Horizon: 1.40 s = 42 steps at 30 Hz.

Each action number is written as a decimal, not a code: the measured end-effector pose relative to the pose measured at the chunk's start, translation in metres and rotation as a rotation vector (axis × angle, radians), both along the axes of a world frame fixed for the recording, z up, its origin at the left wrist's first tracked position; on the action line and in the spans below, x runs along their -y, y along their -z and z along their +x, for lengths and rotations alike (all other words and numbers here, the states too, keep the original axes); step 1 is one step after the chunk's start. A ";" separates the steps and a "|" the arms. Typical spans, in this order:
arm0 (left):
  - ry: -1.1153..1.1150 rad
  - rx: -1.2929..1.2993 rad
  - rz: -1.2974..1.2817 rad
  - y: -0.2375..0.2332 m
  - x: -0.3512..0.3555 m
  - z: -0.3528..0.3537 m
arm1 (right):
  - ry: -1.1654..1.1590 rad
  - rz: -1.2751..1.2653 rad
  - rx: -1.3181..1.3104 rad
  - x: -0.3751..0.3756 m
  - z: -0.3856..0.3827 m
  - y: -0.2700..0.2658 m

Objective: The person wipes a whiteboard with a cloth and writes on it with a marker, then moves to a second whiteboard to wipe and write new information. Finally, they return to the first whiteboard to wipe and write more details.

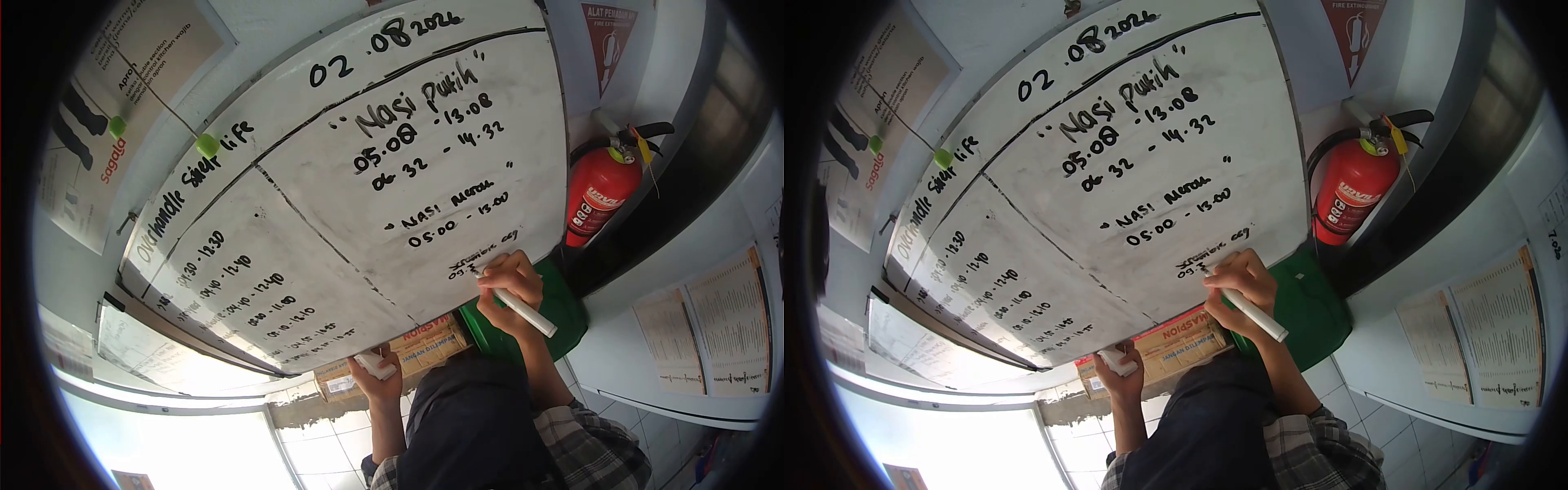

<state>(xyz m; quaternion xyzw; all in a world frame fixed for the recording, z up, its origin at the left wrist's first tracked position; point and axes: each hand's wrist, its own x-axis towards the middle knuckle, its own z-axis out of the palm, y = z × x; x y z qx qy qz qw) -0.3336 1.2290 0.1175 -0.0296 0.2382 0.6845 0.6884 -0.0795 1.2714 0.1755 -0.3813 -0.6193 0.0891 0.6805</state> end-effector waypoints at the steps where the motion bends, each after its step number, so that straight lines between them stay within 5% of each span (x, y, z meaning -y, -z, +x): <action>1: 0.002 -0.001 -0.002 0.000 0.001 0.000 | -0.014 -0.003 0.014 0.001 0.000 -0.001; 42: -0.047 0.003 -0.050 0.007 0.000 -0.001 | -0.065 0.032 -0.243 -0.004 0.024 0.010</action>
